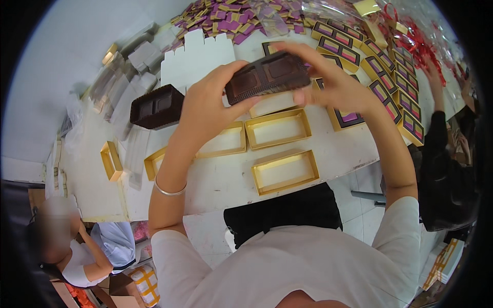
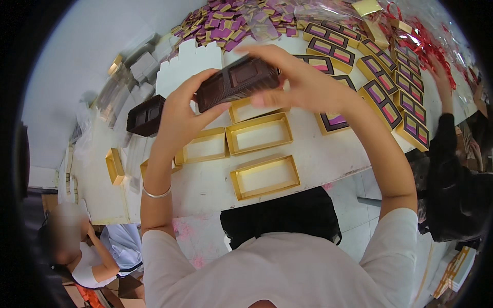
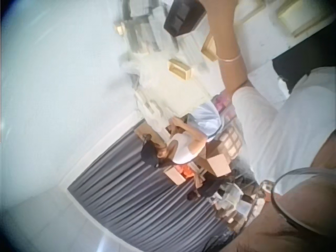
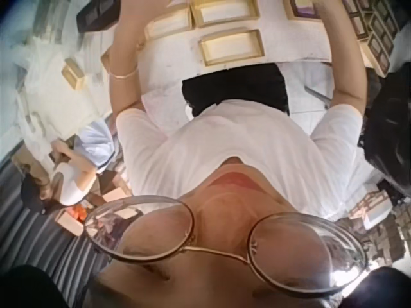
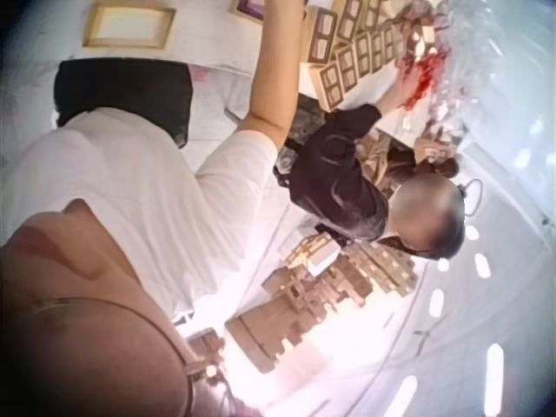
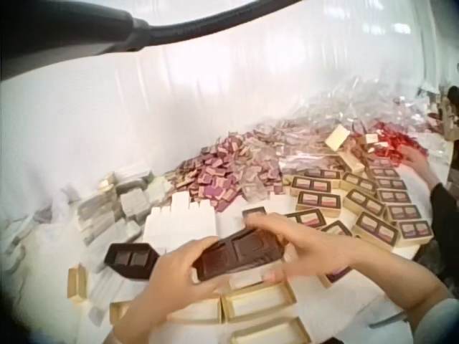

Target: The person assembles cosmetic compacts by placing black plastic trays into gold-colored boxes and inserting small purple and gold packets into the tray slots. The person repeatedly picks up trays and packets, arranges them, and sets the completed units aside on the table.

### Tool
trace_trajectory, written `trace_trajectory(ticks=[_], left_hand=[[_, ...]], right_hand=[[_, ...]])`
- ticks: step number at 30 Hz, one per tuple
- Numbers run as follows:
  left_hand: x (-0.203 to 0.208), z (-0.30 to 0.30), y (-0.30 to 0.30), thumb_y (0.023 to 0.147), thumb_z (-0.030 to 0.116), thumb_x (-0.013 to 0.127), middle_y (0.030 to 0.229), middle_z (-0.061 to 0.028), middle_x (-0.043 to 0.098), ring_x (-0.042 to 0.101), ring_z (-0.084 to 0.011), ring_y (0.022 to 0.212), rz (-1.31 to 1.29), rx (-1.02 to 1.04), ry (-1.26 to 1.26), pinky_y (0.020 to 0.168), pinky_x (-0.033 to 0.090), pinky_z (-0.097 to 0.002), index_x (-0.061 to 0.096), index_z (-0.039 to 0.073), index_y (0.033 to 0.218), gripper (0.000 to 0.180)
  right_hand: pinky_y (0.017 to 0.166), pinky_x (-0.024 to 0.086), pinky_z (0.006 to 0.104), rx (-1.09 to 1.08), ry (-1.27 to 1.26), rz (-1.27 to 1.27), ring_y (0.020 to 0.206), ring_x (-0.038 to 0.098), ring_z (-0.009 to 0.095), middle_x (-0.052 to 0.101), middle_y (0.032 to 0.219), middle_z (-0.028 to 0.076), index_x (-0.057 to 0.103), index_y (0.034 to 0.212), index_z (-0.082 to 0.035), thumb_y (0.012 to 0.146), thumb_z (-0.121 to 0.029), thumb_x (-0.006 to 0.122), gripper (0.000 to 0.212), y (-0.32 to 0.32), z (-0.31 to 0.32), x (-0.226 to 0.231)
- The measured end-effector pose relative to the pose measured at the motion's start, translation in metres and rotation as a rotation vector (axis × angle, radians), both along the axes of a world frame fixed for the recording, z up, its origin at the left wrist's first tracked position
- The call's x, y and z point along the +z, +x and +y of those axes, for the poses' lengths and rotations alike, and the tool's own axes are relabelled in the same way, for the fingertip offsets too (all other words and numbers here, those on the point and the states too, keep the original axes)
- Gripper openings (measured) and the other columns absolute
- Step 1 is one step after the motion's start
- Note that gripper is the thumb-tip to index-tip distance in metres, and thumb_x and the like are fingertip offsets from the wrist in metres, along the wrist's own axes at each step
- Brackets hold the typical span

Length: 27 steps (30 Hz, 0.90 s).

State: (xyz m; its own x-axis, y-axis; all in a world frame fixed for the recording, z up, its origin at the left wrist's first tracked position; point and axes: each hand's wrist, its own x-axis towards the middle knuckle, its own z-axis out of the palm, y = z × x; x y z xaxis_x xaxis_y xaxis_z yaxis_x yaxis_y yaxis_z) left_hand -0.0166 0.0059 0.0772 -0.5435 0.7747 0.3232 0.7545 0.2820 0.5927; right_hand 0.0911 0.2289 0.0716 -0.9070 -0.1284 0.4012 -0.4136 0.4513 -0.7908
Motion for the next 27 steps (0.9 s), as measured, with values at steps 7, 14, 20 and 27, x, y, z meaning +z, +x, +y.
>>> trace_trajectory(ticks=[7,14,20,27], left_hand=[[-0.031,0.016,-0.009,0.070,0.043,0.077,0.112,-0.0097,0.058,0.054,-0.0213,0.077,0.103,-0.071,-0.274,0.072,0.047,-0.0314,0.046,0.009,0.133,0.078],[-0.047,0.017,-0.014,0.076,0.023,0.074,0.114,-0.0149,0.054,0.056,-0.0254,0.088,-0.154,-0.234,-0.287,0.080,0.048,-0.0341,0.045,0.004,0.132,0.066],[-0.047,0.014,-0.016,0.075,0.019,0.074,0.114,-0.0147,0.054,0.055,-0.0264,0.096,-0.161,-0.218,-0.301,0.086,0.046,-0.0332,0.046,0.003,0.131,0.064],[-0.048,0.014,-0.019,0.075,0.015,0.073,0.116,-0.0133,0.054,0.056,-0.0265,0.095,-0.193,-0.237,-0.290,0.085,0.046,-0.0327,0.047,0.002,0.130,0.062]], right_hand=[[0.079,0.043,0.0344,-0.088,0.478,-0.059,0.095,0.051,0.027,0.057,0.099,0.008,0.061,0.119,-0.012,0.073,-0.010,0.073,0.047,0.013,0.043,-0.012],[0.092,0.041,0.0351,-0.028,0.616,-0.117,0.111,0.048,0.031,0.049,0.119,0.013,0.056,0.126,-0.009,0.072,-0.006,0.073,0.056,-0.001,0.019,-0.043],[0.096,0.045,0.0367,0.105,0.615,-0.236,0.119,0.048,0.034,0.043,0.136,0.015,0.051,0.129,-0.005,0.076,0.005,0.063,0.055,0.002,0.026,-0.020],[0.079,0.054,0.0325,0.186,1.414,0.325,0.103,0.059,0.027,0.051,0.128,0.020,0.056,0.117,0.005,0.072,-0.003,0.061,0.046,-0.005,0.029,-0.029]])
